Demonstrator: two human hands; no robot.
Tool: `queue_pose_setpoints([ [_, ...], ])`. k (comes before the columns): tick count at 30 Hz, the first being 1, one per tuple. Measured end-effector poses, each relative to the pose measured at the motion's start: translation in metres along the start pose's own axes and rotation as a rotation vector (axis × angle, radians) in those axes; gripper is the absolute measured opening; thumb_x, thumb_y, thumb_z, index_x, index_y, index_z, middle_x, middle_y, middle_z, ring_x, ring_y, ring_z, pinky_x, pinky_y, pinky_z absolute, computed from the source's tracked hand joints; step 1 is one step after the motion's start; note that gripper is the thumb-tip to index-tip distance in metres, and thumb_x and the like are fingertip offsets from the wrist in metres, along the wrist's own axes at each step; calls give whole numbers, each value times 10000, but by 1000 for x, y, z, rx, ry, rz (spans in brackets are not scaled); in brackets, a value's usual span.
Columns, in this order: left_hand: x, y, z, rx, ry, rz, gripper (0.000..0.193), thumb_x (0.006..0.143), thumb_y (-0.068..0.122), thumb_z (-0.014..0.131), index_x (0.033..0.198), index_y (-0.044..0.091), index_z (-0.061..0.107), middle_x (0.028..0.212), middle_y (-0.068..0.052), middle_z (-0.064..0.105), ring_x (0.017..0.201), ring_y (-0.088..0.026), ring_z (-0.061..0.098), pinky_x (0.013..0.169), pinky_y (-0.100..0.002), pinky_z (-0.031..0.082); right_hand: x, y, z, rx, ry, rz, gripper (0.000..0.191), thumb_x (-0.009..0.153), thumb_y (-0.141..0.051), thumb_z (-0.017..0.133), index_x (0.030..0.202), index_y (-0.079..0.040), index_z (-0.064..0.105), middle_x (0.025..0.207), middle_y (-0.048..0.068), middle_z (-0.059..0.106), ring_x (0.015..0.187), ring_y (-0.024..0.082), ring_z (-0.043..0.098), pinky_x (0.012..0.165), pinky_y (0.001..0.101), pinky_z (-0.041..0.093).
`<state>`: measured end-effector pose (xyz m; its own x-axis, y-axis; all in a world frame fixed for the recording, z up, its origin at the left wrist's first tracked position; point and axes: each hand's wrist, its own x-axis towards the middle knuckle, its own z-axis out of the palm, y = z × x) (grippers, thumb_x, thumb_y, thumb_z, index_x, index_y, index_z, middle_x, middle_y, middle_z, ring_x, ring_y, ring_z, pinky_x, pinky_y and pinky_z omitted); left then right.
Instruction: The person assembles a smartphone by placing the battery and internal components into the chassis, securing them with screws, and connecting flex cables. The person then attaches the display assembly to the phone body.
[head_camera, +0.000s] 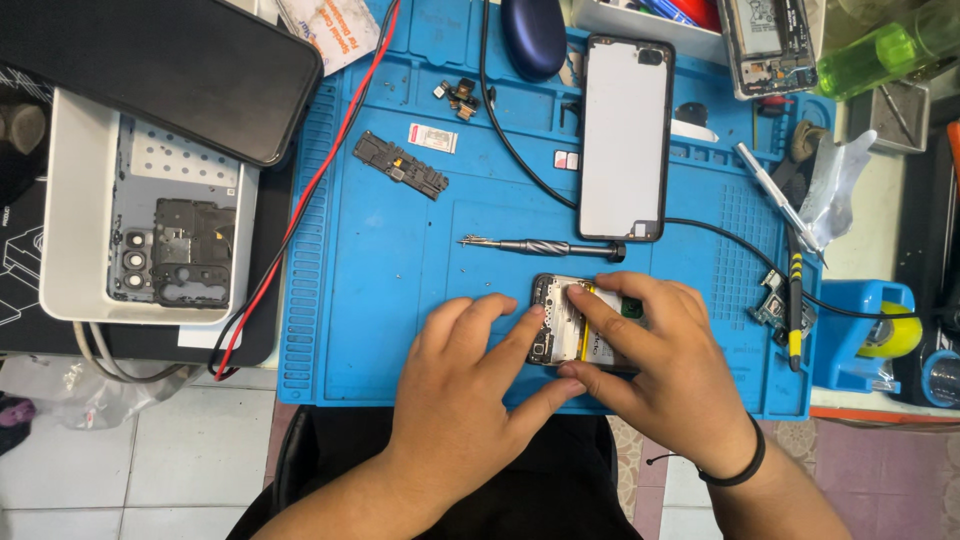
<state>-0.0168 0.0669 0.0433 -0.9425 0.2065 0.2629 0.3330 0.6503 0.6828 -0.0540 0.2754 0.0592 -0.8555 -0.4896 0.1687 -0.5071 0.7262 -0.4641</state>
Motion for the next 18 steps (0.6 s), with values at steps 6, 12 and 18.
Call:
queue_pose_setpoints([
  [6, 0, 2, 4, 44, 25, 15, 570, 836, 418, 806, 1235, 25, 697, 1232, -153, 574, 1148, -354, 523, 929, -448, 469, 1, -1, 1, -48, -4, -34, 584, 719, -393, 840, 1234, -145, 716, 1205, 78, 646, 1082, 283, 613, 938, 443, 419],
  [12, -1, 2, 5, 96, -6, 69, 701, 810, 510, 813, 1252, -7, 647, 1218, -194, 544, 1139, -392, 511, 938, -490, 460, 3, -2, 1, -57, -19, -48, 528, 754, -335, 817, 1226, -125, 710, 1205, 60, 664, 1078, 281, 611, 926, 442, 418],
  [18, 1, -1, 2, 47, 34, 101, 709, 814, 520, 818, 1280, 17, 637, 1252, -193, 546, 1154, -380, 509, 968, -460, 473, 5, -3, -2, -28, -3, -51, 459, 797, -277, 789, 1219, -116, 707, 1214, 65, 668, 1080, 285, 615, 927, 436, 423],
])
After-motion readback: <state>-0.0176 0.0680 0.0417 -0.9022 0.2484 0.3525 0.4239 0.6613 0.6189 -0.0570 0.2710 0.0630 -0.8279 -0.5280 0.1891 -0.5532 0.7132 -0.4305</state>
